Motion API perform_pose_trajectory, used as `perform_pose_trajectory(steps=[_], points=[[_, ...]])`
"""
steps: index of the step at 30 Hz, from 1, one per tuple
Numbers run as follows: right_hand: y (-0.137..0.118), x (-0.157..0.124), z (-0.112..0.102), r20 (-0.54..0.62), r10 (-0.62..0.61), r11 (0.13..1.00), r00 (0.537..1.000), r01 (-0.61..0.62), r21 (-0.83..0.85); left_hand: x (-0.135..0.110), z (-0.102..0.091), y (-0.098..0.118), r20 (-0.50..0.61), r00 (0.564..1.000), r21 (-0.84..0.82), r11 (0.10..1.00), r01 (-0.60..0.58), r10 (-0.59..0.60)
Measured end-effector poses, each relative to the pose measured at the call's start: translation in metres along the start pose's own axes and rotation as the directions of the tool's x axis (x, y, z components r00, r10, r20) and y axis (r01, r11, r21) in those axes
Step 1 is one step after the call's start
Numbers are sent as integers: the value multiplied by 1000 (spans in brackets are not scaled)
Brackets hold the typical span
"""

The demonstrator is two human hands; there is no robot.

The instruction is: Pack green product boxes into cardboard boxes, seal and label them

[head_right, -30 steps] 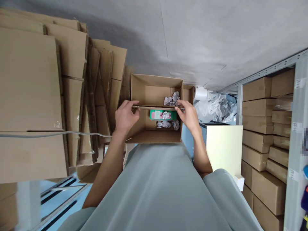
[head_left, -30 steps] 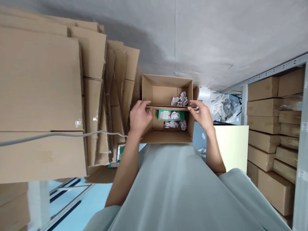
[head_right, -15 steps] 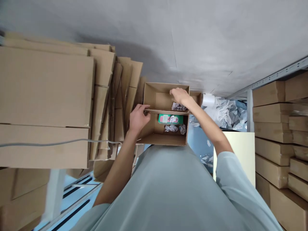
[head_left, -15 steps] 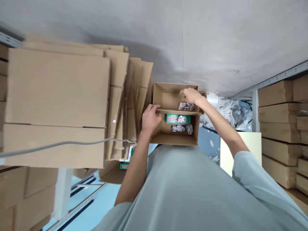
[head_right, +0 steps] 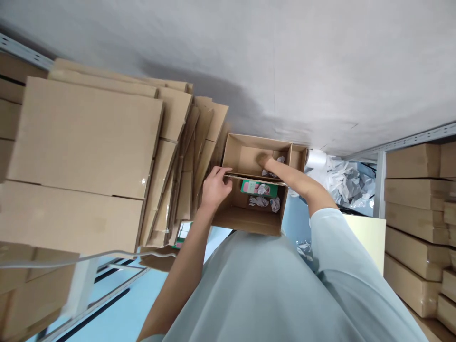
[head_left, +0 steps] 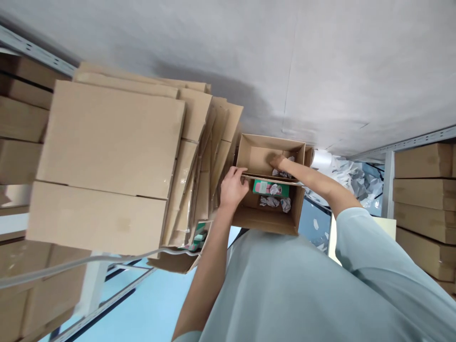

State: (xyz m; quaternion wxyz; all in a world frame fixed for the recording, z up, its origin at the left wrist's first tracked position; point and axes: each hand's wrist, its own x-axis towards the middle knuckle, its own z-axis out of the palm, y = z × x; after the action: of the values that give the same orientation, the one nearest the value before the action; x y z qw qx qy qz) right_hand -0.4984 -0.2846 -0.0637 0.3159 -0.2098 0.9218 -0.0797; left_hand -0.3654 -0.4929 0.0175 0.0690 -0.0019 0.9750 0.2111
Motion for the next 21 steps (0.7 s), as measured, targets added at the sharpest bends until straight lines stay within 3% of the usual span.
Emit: perform_pose_trajectory(steps=[3, 7, 9, 10, 13, 16, 18, 21], points=[[-2, -1, -5, 114, 9, 999, 993, -4, -41, 0, 1, -1, -3, 1000, 0, 1000, 6, -6], [12, -18, -37, 91, 5, 998, 996, 0, -55, 0, 2, 0, -7, 1000, -11, 1000, 5, -5], [21, -46, -57, -11, -5, 1000, 1000, 4, -14, -1, 1, 1, 1, 1000, -9, 1000, 6, -6], [23, -67, -66, -126, 0, 998, 992, 7, 56, -1, 1, 1, 8, 1000, -6, 1000, 5, -5], [15, -152, -80, -444, 111, 953, 889, 31, 300, -3, -1, 0, 29, 999, -5, 1000, -12, 12], [-19, -240, -69, -577, 230, 872, 783, 98, 480, -4, -2, -2, 32, 998, -20, 999, -49, 50], [-48, -279, -52, -568, 282, 817, 773, 118, 565, -4, -2, -3, 30, 997, -33, 997, -70, 71], [-83, -299, -17, -501, 359, 738, 788, 89, 669, -4, -3, -4, 49, 995, -60, 994, -88, 91]])
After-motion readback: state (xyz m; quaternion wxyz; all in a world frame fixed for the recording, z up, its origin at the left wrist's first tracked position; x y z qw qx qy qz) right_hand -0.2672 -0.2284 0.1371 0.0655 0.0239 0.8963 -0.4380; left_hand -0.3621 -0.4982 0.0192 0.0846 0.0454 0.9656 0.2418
